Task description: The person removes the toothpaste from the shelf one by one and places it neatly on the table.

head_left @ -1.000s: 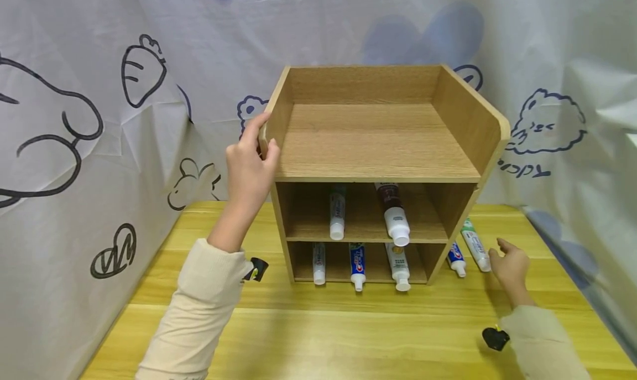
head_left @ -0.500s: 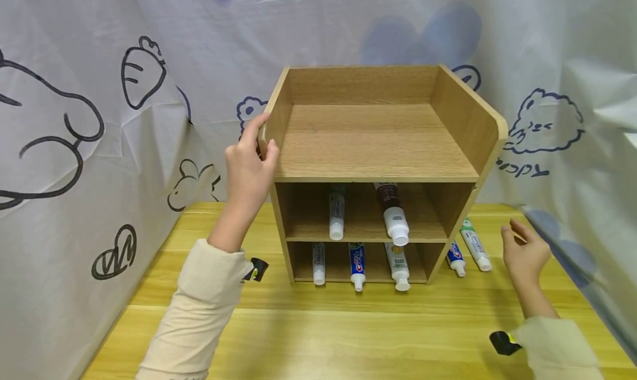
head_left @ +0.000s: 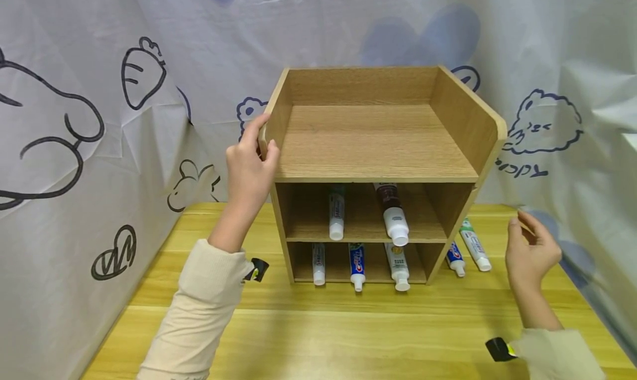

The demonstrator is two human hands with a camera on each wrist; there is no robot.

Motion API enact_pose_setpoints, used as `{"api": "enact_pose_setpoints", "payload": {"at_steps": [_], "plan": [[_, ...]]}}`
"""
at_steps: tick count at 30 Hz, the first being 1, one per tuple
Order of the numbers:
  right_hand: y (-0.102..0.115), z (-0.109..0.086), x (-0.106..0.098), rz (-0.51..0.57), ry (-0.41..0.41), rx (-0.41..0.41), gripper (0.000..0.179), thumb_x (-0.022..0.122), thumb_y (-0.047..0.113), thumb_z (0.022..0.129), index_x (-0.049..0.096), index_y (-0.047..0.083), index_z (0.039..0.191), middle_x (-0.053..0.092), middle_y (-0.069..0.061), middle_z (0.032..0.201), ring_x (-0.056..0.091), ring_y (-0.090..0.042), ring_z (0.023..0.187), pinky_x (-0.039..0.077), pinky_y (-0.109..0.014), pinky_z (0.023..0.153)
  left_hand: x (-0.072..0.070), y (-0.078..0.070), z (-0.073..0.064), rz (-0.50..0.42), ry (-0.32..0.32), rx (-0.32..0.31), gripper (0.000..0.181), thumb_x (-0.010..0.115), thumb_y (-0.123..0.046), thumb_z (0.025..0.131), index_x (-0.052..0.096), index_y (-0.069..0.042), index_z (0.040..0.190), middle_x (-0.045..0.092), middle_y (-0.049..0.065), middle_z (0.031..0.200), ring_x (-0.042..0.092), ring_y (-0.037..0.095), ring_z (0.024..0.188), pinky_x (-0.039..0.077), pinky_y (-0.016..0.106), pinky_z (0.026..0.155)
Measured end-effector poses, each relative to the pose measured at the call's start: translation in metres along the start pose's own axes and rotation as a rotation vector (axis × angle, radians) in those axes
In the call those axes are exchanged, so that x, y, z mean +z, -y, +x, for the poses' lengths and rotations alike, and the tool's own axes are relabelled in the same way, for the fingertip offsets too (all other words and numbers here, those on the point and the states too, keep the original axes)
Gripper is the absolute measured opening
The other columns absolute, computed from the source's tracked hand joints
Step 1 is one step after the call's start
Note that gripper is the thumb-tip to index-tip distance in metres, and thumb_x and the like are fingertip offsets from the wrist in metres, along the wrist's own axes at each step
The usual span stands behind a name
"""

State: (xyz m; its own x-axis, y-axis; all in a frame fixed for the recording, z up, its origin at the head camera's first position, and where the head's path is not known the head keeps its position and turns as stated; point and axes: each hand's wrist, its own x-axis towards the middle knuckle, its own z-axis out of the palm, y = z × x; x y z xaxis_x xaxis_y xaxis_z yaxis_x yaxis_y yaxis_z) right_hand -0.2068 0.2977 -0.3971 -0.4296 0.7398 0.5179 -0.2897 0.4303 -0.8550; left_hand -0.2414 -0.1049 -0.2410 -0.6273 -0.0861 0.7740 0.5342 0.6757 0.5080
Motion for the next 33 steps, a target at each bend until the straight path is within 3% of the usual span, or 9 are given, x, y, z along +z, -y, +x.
{"api": "enact_pose_setpoints", "payload": {"at_steps": [3, 12, 21, 29, 33], "plan": [[0.008, -0.003, 0.0, 0.046, -0.01, 0.0, 0.021, 0.063, 0.006, 0.083, 0.071, 0.003, 0.102, 0.07, 0.008, 0.095, 0.059, 0.008, 0.078, 0.048, -0.008, 0.076, 0.0, 0.001, 0.0, 0.004, 0.001, 0.007, 0.039, 0.052, 0.002, 0.085, 0.055, 0.0, 0.124, 0.05, 0.016, 0.054, 0.036, 0.018, 0.047, 0.028, 0.021, 0.044], [0.031, -0.02, 0.004, 0.169, -0.022, -0.044, 0.022, 0.063, -0.001, 0.081, 0.069, -0.005, 0.102, 0.069, 0.013, 0.093, 0.063, 0.002, 0.081, 0.049, -0.008, 0.075, 0.001, 0.002, 0.0, 0.006, -0.001, 0.009, 0.039, 0.052, 0.002, 0.085, 0.055, 0.0, 0.124, 0.049, 0.016, 0.053, 0.036, 0.018, 0.046, 0.028, 0.021, 0.044], [0.032, -0.039, 0.011, 0.338, 0.007, -0.117, 0.022, 0.059, -0.01, 0.079, 0.065, -0.014, 0.1, 0.069, 0.007, 0.096, 0.063, -0.006, 0.09, 0.05, -0.013, 0.08, 0.001, 0.002, 0.0, 0.011, 0.002, 0.021, 0.039, 0.051, 0.001, 0.086, 0.055, 0.0, 0.124, 0.05, 0.016, 0.053, 0.035, 0.018, 0.046, 0.028, 0.022, 0.043], [0.037, -0.056, 0.018, 0.45, -0.002, -0.168, 0.024, 0.057, -0.016, 0.077, 0.066, -0.013, 0.1, 0.069, 0.0, 0.101, 0.063, -0.01, 0.092, 0.051, -0.017, 0.084, 0.0, 0.002, 0.0, 0.006, 0.002, 0.013, 0.039, 0.051, 0.001, 0.086, 0.055, 0.0, 0.124, 0.051, 0.017, 0.054, 0.037, 0.019, 0.046, 0.029, 0.021, 0.044], [0.042, -0.066, 0.023, 0.489, 0.031, -0.179, 0.026, 0.057, -0.017, 0.076, 0.065, -0.013, 0.101, 0.069, -0.002, 0.103, 0.063, -0.012, 0.094, 0.051, -0.017, 0.085, 0.0, 0.002, 0.0, 0.003, -0.001, 0.017, 0.039, 0.051, 0.002, 0.086, 0.055, 0.0, 0.124, 0.051, 0.017, 0.054, 0.037, 0.019, 0.046, 0.029, 0.021, 0.044]]}}
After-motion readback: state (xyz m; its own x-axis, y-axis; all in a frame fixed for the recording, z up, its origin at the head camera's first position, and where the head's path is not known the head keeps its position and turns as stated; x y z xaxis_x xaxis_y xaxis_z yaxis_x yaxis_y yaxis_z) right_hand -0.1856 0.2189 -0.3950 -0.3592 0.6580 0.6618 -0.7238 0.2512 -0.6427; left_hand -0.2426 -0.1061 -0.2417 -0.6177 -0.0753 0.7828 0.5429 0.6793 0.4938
